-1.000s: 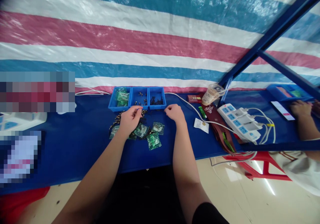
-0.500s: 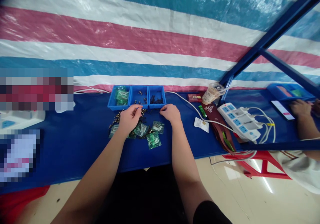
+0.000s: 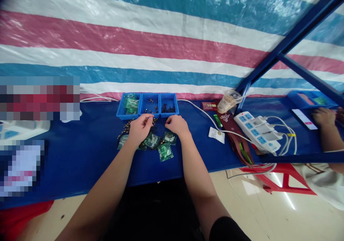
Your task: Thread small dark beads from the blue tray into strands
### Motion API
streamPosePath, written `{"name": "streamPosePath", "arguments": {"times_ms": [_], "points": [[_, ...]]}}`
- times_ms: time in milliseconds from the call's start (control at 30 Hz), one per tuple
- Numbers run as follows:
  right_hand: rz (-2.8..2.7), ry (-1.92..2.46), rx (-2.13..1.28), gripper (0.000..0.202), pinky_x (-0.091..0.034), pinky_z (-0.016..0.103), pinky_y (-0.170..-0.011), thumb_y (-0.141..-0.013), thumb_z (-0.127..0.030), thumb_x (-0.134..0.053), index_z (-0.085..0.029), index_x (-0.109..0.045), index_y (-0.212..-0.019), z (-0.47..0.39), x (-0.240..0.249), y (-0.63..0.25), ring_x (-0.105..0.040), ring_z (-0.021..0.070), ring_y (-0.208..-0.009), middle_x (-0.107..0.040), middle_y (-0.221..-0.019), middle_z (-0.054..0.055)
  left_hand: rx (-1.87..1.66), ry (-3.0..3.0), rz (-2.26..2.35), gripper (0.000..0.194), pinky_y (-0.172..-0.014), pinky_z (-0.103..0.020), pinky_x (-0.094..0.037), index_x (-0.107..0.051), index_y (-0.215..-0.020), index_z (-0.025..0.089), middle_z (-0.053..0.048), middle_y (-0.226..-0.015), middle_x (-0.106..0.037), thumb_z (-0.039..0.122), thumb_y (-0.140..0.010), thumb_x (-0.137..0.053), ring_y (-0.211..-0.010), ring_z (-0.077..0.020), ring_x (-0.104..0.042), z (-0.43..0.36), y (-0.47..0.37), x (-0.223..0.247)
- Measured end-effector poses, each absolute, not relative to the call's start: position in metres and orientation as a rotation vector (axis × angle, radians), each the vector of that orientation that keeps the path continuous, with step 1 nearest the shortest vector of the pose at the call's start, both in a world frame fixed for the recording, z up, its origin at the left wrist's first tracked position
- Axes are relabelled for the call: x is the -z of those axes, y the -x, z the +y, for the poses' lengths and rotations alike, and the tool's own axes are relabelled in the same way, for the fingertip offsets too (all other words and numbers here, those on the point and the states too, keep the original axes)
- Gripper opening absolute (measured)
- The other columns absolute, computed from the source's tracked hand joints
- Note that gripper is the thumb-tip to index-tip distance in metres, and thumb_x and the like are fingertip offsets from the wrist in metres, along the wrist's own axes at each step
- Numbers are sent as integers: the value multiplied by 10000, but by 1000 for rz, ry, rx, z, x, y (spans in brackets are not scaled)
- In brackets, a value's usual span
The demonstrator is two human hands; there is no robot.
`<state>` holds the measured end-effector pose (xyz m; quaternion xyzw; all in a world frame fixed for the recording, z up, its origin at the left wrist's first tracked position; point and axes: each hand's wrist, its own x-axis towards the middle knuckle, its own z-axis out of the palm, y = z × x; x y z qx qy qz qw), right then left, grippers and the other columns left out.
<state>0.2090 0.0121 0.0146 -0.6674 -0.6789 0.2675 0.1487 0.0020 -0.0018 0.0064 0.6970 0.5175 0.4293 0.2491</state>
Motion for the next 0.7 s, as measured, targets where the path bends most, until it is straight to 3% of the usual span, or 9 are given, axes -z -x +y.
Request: {"name": "streamPosePath", "arguments": {"times_ms": [133,300,500,700], "points": [[-1935,1792,-868,63,-438,247,-603,-699,-224,-711,-211,-761,-736,12,-16,-207,-641,160,-669,-729,-718,22,-1150,-1885,1411,259,-674,-261,-516,-711,-1076,226,-6,-739,-719,385,-959,-544,-652,-151,-670,-3,-2,-8],[-1443,1365,-1307,212,-387,223,-489,-773,-371,-707,-162,-713,-811,9,-25,-196,-541,106,-511,-618,-577,-17,-1137,-1869,1309,277,-680,-255,-535,-716,-1115,221,-2,-766,-713,381,-924,-595,-638,-130,-648,-4,-4,-8],[-1196,1127,-1502,334,-409,218,-488,-696,-452,-803,-159,-705,-823,7,-27,-178,-567,103,-556,-653,-636,-2,-1141,-1894,1271,351,-706,-269,-558,-718,-1195,222,-19,-847,-740,385,-893,-647,-665,-130,-651,-1,-4,-2],[-1133,1097,-1502,336,-410,214,-490,-669,-431,-842,-158,-727,-828,10,-22,-179,-569,100,-565,-663,-639,-5,-1097,-1950,1232,398,-707,-271,-550,-693,-1274,242,-11,-858,-749,398,-914,-632,-683,-137,-656,-1,-3,-5]]}}
